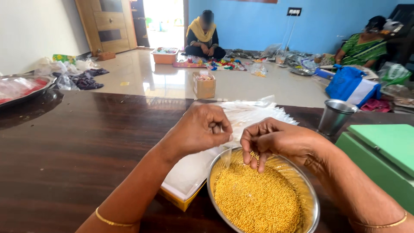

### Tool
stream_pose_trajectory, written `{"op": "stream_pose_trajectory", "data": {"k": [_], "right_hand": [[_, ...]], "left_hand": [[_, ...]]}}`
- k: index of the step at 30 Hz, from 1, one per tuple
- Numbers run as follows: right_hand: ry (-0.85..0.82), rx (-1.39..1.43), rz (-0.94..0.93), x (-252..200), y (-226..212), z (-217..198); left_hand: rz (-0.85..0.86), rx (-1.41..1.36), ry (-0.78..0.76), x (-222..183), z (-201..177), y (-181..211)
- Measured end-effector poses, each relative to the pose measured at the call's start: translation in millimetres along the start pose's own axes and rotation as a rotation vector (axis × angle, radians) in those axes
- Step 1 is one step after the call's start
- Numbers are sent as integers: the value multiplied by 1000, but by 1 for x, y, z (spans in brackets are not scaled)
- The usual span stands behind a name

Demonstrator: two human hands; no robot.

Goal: The person fills small clear plastic pouches with yellow beads from a large metal bowl, seals each pouch by hand, and sets filled pouches aside, occasionally weighing a pouch on a green digital scale. Other workers do similar bead work on the floor in the background.

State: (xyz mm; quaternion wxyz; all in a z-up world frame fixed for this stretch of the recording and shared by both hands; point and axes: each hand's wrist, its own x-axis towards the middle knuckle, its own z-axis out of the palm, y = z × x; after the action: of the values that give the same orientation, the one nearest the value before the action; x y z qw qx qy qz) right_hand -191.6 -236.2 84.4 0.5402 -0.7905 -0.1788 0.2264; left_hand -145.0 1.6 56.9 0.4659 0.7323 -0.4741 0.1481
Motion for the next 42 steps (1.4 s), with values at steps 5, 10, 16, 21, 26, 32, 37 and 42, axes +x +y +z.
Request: {"op": "stream_pose_trajectory", "data": {"k": [5, 10, 16, 21, 26, 32, 37, 42], "right_hand": [[193, 83, -51, -14, -17, -6], [280, 165, -161, -18, -22, -12], [332, 173, -176, -18, -24, 3], [282, -41, -252, -15, -11, -1], [332, -117, -223, -14, -11, 10], [424, -203, -161, -14, -19, 23], [376, -146, -192, -22, -22, 10], [106, -451, -83, -48, -12, -32]], "left_hand": [[-77, 41, -63, 0, 6, 8], [-105, 56, -115, -3, 17, 13], [-67, 141, -153, -3, 33, 16], [-148, 159, -167, -3, 37, 19], [-226, 187, -205, -2, 39, 20], [-208, 144, -212, -2, 39, 19], [-224, 88, -217, 0, 37, 11], [-424, -294, -180, 0, 28, 2]]}}
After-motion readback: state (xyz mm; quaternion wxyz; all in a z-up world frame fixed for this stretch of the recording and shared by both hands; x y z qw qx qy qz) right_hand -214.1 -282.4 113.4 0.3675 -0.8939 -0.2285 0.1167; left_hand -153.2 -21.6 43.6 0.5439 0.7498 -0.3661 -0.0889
